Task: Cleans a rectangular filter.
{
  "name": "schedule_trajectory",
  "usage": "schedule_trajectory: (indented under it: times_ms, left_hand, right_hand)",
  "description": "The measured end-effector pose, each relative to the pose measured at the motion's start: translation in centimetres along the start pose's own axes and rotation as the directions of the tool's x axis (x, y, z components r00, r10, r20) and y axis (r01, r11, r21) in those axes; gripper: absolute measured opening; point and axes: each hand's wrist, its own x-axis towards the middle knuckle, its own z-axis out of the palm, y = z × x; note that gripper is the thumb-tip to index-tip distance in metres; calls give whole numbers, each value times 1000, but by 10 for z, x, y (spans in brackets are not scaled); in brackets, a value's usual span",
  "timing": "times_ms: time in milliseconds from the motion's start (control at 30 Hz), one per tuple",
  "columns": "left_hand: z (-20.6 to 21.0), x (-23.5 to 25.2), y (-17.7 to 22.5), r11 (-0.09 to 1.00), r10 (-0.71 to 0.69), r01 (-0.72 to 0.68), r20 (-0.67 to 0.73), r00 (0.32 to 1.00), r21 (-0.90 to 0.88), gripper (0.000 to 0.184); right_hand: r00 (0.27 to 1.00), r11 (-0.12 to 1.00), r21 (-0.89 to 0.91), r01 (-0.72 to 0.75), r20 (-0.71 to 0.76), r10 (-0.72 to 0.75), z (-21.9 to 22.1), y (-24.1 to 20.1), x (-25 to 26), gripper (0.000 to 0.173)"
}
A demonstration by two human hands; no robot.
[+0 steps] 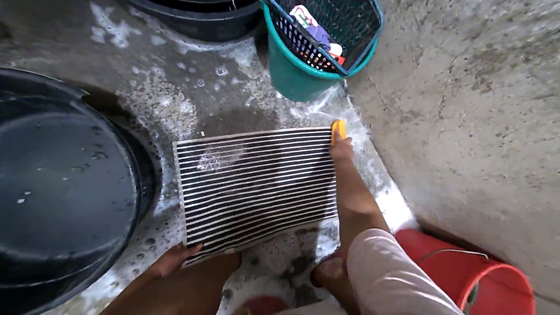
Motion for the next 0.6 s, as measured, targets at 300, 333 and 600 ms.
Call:
schedule_trajectory:
  times_ms: [300, 333, 600]
  left_hand:
    - [-4, -1, 2, 998, 10, -8, -18, 1000, 68, 50]
    - [-4, -1, 4, 999, 6, -6, -14, 1000, 45, 48]
    - [2, 0, 4, 1000, -7, 7, -32, 999, 0, 46]
  right_hand:
    - [625, 684, 152, 713, 305, -719, 139, -152, -264, 79]
    - [636, 689, 131, 713, 293, -714, 131, -133, -249, 74]
    - [999, 1000, 24, -16, 29, 15, 85, 75, -113, 78]
